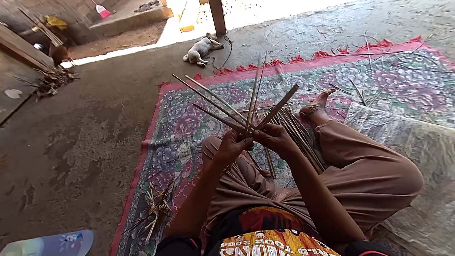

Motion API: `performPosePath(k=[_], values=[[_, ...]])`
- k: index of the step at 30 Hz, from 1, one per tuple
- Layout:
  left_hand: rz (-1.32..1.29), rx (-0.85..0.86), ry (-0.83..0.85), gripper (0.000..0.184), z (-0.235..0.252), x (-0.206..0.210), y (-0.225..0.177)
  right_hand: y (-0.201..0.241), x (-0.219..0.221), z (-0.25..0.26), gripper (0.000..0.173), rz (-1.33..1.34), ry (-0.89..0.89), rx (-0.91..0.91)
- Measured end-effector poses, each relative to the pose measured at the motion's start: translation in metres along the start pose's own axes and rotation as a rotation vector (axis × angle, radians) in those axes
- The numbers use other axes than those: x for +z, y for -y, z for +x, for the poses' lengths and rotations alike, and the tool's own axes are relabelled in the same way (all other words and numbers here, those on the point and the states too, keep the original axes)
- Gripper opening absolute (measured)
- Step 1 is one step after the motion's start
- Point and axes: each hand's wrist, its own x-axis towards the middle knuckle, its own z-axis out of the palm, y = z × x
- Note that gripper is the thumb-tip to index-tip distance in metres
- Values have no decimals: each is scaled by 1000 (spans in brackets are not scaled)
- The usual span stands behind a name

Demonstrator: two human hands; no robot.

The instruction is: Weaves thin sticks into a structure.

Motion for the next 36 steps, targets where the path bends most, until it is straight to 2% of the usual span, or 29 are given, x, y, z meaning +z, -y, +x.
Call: performPosePath(k=[4, 9, 14, 18, 21, 23, 25, 29, 32, 36], values=[[-120, -13, -17, 24, -4, 0, 6, 0, 3, -7, 7, 46, -52, -39], [-133, -60, -39, 18, -6, 5, 6, -1, 1, -10, 5, -40, -37, -79], [-194, -81, 54, 20, -6, -2, 2, 3, 1, -12, 5, -95, -10, -93], [-178, -119, 11, 13, -8, 3, -8, 13, -2, -14, 8, -207, -2, -61], [-169, -203, 35, 12, -2, 6, -16, 15, -1, -4, 16, 44, -48, -60], [-153, -278, 57, 13, 2, 8, -21, 16, 0, -2, 12, 166, -73, -64], [-134, -322, 70, 16, 4, 7, -24, 15, -1, -3, 11, 194, -96, -70], [-192, -389, -20, 18, 6, 11, -24, 10, -3, -11, 12, 164, -83, -95], [-183, -343, -10, 19, 0, 11, -14, 8, 0, -10, 12, 201, -119, -49], [-153, -320, -3, 21, 2, 4, -11, 8, 0, -8, 10, 115, -111, -8]])
